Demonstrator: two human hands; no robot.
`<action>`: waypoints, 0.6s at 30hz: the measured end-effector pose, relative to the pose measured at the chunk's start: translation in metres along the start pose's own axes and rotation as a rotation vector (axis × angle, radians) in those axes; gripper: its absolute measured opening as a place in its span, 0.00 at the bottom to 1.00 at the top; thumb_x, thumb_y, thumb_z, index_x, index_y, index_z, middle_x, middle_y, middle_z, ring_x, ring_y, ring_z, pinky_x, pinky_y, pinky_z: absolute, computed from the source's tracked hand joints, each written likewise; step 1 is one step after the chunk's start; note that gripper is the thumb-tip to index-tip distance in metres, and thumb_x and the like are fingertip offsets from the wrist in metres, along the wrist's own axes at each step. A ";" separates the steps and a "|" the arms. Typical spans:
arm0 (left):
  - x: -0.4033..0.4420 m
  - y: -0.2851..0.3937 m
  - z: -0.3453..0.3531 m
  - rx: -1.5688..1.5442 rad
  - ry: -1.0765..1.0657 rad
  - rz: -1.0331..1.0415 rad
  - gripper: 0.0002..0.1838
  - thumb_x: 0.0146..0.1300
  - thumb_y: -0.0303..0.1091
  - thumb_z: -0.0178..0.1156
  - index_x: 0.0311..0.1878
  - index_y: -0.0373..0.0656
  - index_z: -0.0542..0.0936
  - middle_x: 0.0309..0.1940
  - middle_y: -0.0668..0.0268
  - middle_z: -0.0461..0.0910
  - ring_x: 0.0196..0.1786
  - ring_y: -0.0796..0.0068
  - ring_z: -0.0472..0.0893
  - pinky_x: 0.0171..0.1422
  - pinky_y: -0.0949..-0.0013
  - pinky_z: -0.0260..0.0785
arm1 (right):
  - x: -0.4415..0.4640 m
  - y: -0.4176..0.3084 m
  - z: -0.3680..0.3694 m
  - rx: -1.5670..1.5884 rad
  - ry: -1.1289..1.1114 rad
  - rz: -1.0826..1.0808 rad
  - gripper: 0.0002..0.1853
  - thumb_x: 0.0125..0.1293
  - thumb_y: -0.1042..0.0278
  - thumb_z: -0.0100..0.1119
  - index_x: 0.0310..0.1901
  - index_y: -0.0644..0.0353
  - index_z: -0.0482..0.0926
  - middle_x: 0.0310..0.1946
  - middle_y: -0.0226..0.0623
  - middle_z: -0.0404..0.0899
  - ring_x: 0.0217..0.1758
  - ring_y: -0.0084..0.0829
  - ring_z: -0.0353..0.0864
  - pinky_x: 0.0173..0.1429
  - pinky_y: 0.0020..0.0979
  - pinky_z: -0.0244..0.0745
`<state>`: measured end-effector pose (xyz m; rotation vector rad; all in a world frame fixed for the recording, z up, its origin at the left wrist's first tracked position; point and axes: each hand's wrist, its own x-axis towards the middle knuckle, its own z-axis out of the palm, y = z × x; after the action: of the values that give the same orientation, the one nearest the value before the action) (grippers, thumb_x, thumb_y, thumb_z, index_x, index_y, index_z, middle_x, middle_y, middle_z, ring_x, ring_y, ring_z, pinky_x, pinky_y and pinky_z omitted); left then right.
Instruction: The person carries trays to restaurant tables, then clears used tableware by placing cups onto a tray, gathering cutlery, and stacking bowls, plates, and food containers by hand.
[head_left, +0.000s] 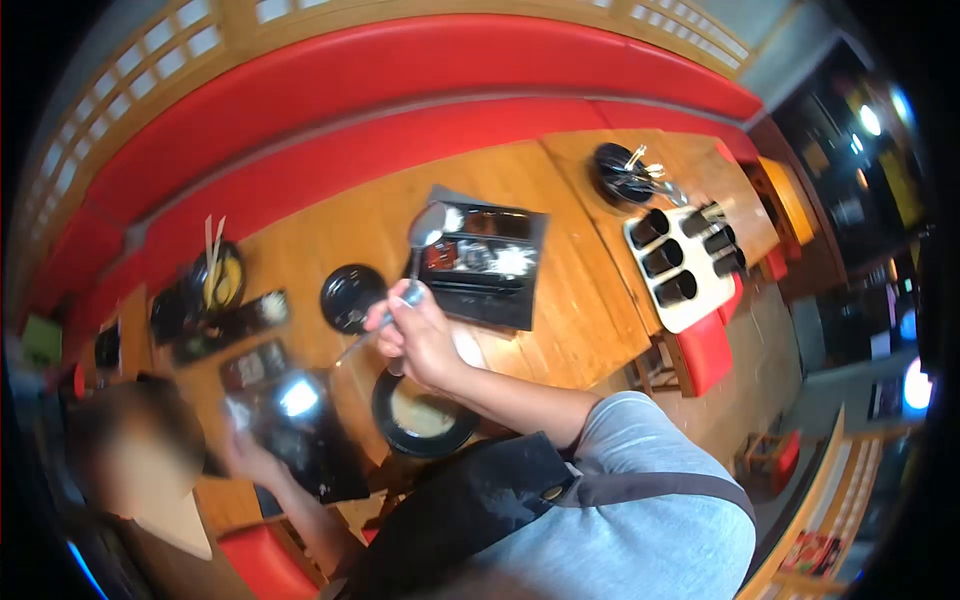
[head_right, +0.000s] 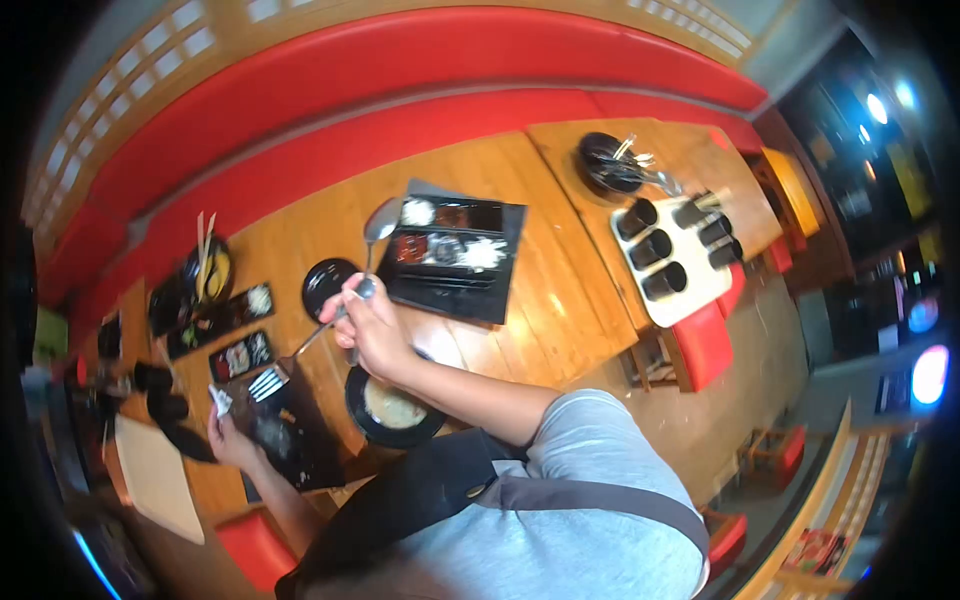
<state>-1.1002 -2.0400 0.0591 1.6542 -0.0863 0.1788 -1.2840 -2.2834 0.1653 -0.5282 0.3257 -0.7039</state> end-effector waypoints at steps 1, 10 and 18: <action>0.001 0.002 0.010 -0.082 -0.039 -0.070 0.12 0.57 0.21 0.55 0.46 0.32 0.76 0.40 0.61 0.78 0.42 0.74 0.76 0.50 0.74 0.68 | -0.007 -0.022 -0.011 0.008 -0.001 -0.061 0.03 0.70 0.69 0.37 0.42 0.48 0.59 0.30 0.41 0.71 0.20 0.15 0.57 0.24 0.17 0.57; -0.159 0.148 0.254 -0.357 -1.149 0.152 0.18 0.57 0.23 0.51 0.50 0.24 0.71 0.54 0.51 0.70 0.56 0.65 0.71 0.60 0.69 0.62 | -0.169 -0.261 -0.151 -0.087 0.533 -0.927 0.06 0.67 0.68 0.46 0.43 0.53 0.63 0.29 0.36 0.71 0.21 0.14 0.60 0.23 0.16 0.58; -0.507 0.281 0.533 -0.388 -1.491 0.862 0.13 0.41 0.28 0.65 0.35 0.42 0.81 0.30 0.61 0.74 0.33 0.66 0.75 0.36 0.69 0.69 | -0.361 -0.357 -0.289 -0.121 0.928 -1.344 0.03 0.69 0.69 0.42 0.40 0.55 0.66 0.30 0.34 0.68 0.22 0.13 0.58 0.22 0.15 0.55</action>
<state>-1.6102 -2.6215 0.2062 0.9435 -1.8257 -0.4397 -1.8629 -2.3651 0.1669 -0.4604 0.8964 -2.2604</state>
